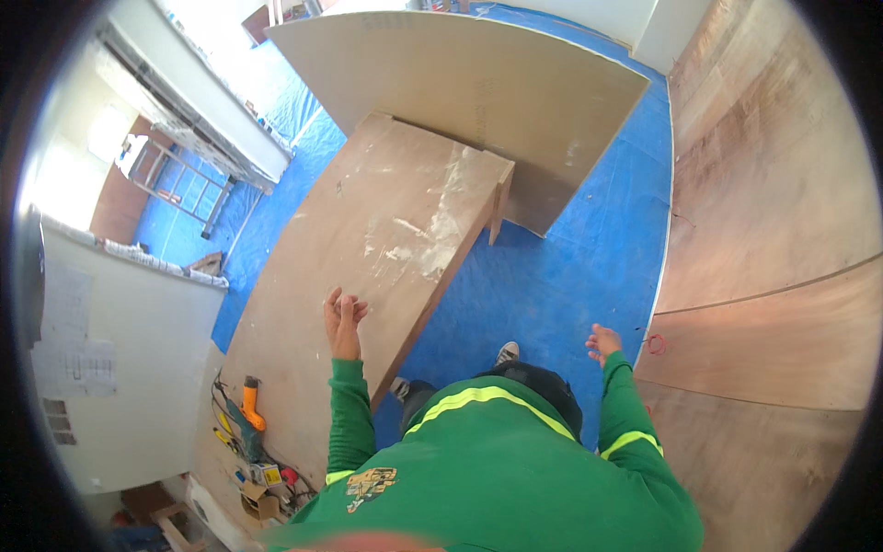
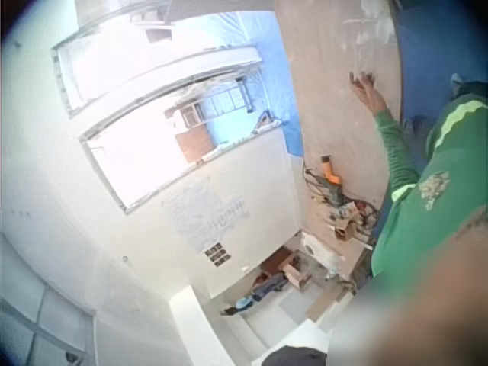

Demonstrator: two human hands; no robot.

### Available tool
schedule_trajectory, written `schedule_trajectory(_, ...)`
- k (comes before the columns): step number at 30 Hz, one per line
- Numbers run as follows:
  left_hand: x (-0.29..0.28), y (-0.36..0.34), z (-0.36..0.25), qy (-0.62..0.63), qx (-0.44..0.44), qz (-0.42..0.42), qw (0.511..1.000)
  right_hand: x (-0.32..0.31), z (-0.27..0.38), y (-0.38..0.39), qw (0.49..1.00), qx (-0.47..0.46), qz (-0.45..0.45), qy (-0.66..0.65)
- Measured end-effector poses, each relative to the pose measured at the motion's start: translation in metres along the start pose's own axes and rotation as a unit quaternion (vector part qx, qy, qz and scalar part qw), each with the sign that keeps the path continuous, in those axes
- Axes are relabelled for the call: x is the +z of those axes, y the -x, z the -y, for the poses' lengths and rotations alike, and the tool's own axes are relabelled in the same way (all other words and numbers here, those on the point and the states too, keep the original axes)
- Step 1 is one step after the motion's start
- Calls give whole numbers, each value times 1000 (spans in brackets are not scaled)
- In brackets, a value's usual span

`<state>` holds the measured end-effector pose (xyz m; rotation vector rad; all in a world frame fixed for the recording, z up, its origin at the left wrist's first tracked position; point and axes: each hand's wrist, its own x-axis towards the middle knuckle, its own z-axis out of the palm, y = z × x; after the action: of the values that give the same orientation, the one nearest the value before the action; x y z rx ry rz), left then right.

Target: The person measures and marks a large white panel with a tape measure and pencil, then retrieves a long wooden trim piece and uses shears to cut it. The person works in a room with blue floor protection and scattered tools.

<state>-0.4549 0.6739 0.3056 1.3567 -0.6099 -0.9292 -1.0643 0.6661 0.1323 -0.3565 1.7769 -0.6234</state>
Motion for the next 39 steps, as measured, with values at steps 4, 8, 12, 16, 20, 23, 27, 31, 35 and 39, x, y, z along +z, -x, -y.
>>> schedule_trajectory(4,79,-62,-19,64,-50,7,997,-61,45,-11,972,20,24,-233)
schedule_trajectory(8,129,-150,-65,81,-36,53,995,-72,91,-40,937,41,63,-340)
schedule_trajectory(12,174,-257,-125,51,-8,40,998,-38,143,-84,909,52,127,-395)
schedule_trajectory(16,211,-351,-184,34,11,59,998,1,181,-124,891,27,187,-413)
schedule_trajectory(20,252,-426,-230,49,-7,71,996,33,228,-168,918,23,116,-380)
schedule_trajectory(23,281,-470,-245,55,-30,76,995,46,268,-195,927,32,95,-363)
schedule_trajectory(27,313,-510,-263,44,-54,88,994,62,332,-213,916,90,167,-354)
schedule_trajectory(31,339,-536,-280,36,-79,77,993,70,392,-227,909,137,238,-315)
schedule_trajectory(35,351,-563,-289,3,-124,112,986,75,417,-248,918,81,321,-219)
schedule_trajectory(39,363,-586,-286,6,-158,69,985,82,420,-269,922,109,323,-185)
